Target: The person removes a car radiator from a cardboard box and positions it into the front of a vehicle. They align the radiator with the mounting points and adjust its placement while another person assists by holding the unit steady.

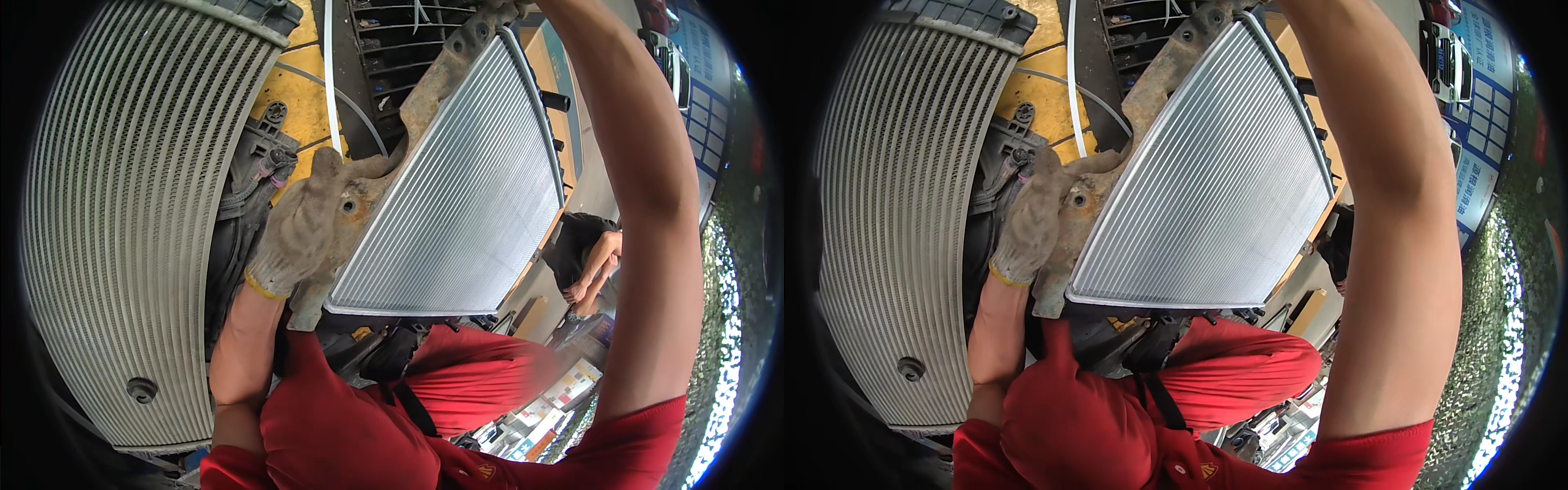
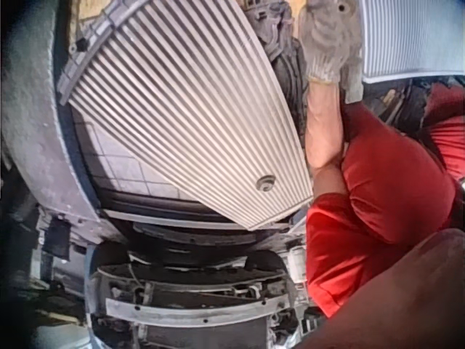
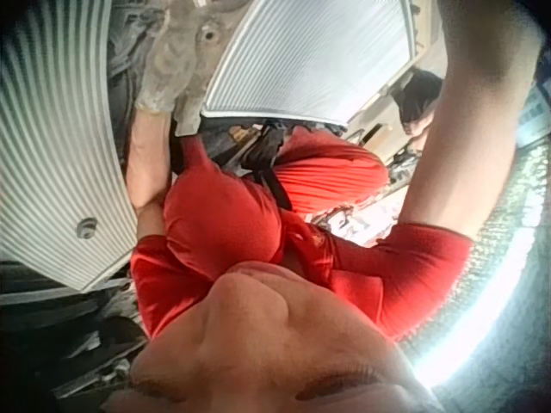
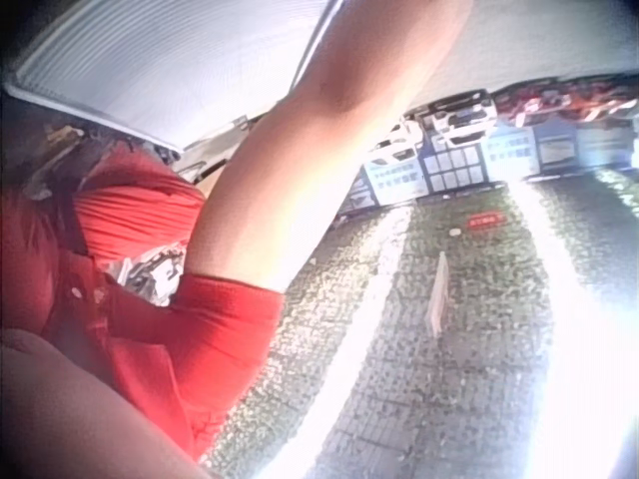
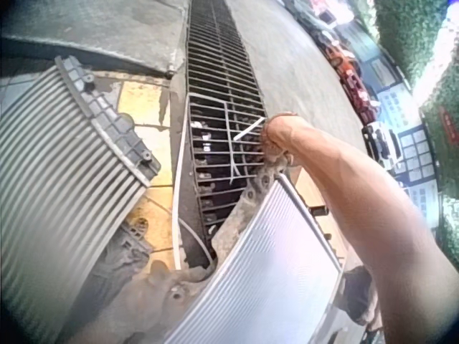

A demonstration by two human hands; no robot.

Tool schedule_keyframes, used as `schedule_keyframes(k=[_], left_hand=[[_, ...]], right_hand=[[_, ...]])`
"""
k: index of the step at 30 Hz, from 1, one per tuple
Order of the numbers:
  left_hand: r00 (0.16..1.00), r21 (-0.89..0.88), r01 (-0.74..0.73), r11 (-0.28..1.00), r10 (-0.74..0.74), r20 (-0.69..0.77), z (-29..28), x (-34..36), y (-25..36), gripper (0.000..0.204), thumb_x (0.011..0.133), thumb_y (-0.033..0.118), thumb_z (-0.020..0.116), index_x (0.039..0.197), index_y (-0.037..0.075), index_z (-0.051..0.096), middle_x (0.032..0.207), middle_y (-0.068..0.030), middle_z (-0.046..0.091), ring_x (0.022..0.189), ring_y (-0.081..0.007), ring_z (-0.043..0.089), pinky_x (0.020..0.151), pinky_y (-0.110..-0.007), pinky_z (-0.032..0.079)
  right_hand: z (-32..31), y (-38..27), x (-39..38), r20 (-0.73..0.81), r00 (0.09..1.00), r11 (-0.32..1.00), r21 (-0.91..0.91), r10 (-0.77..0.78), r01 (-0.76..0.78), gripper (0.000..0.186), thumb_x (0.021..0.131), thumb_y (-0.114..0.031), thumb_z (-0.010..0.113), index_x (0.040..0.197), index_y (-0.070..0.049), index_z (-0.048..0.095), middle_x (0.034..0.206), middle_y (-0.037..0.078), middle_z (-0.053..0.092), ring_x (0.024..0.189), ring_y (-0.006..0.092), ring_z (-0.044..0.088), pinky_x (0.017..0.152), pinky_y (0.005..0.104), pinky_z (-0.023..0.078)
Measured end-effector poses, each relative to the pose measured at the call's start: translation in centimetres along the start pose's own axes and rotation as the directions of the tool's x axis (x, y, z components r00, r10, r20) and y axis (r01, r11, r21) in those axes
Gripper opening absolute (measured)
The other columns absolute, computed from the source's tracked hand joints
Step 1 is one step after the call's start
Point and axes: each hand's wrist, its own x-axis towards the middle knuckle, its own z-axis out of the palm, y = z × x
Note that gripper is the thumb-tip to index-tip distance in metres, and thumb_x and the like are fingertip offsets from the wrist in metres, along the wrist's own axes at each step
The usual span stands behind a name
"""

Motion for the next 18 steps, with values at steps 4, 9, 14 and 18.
schedule_keyframes(k=[4, 9, 14, 18], left_hand=[[0.999, 0.187, 0.012, 0.982, -0.003, -0.047, 0.1, -0.1, 1.3, 0.075, 0.119, 0.053, 0.026, 0.161, -0.006, 0.045, 0.154, -0.0182, 0.061, 0.136, -0.0195, 0.061, 0.116, -0.027, 0.045], [0.997, 0.336, 0.028, 0.941, -0.002, -0.077, 0.3, -0.4, 2.6, 0.087, 0.118, 0.063, 0.019, 0.158, -0.008, 0.05, 0.15, -0.0187, 0.064, 0.137, -0.0212, 0.061, 0.12, -0.029, 0.04], [0.996, 0.236, 0.088, 0.968, -0.079, -0.048, 0.2, -0.3, 2.9, 0.093, 0.117, 0.066, 0.017, 0.16, -0.01, 0.048, 0.159, -0.0172, 0.061, 0.147, -0.019, 0.057, 0.128, -0.031, 0.037], [0.99, 0.231, 0.132, 0.964, -0.114, -0.088, 0.3, -0.1, 2.7, 0.099, 0.114, 0.073, 0.018, 0.156, -0.01, 0.053, 0.155, -0.0206, 0.063, 0.149, -0.0237, 0.055, 0.129, -0.035, 0.035]], right_hand=[[0.9, -1.2, 2.8, -0.014, 0.975, 0.975, 0.021, 0.221, -0.22, 0.041, 0.104, -0.041, 0.063, 0.13, -0.014, 0.08, 0.139, 0.005, 0.076, 0.131, 0.0288, 0.067, 0.115, 0.0571, 0.045], [1.9, -5.7, 10.4, 0.173, 0.283, 0.196, 0.397, 0.944, -0.896, 0.046, 0.105, -0.043, 0.06, 0.132, -0.011, 0.079, 0.141, 0.006, 0.075, 0.133, 0.0287, 0.065, 0.118, 0.0573, 0.042], [4.1, -9.2, 17.2, 0.191, 0.289, 0.198, 0.388, 0.938, -0.9, 0.043, 0.105, -0.041, 0.061, 0.13, -0.012, 0.08, 0.139, 0.006, 0.075, 0.13, 0.0284, 0.066, 0.116, 0.0561, 0.044], [3.7, -8.9, 18.6, 0.228, 0.303, 0.205, 0.373, 0.925, -0.905, 0.039, 0.104, -0.039, 0.062, 0.127, -0.013, 0.08, 0.137, 0.006, 0.076, 0.128, 0.0281, 0.067, 0.114, 0.0549, 0.046]])
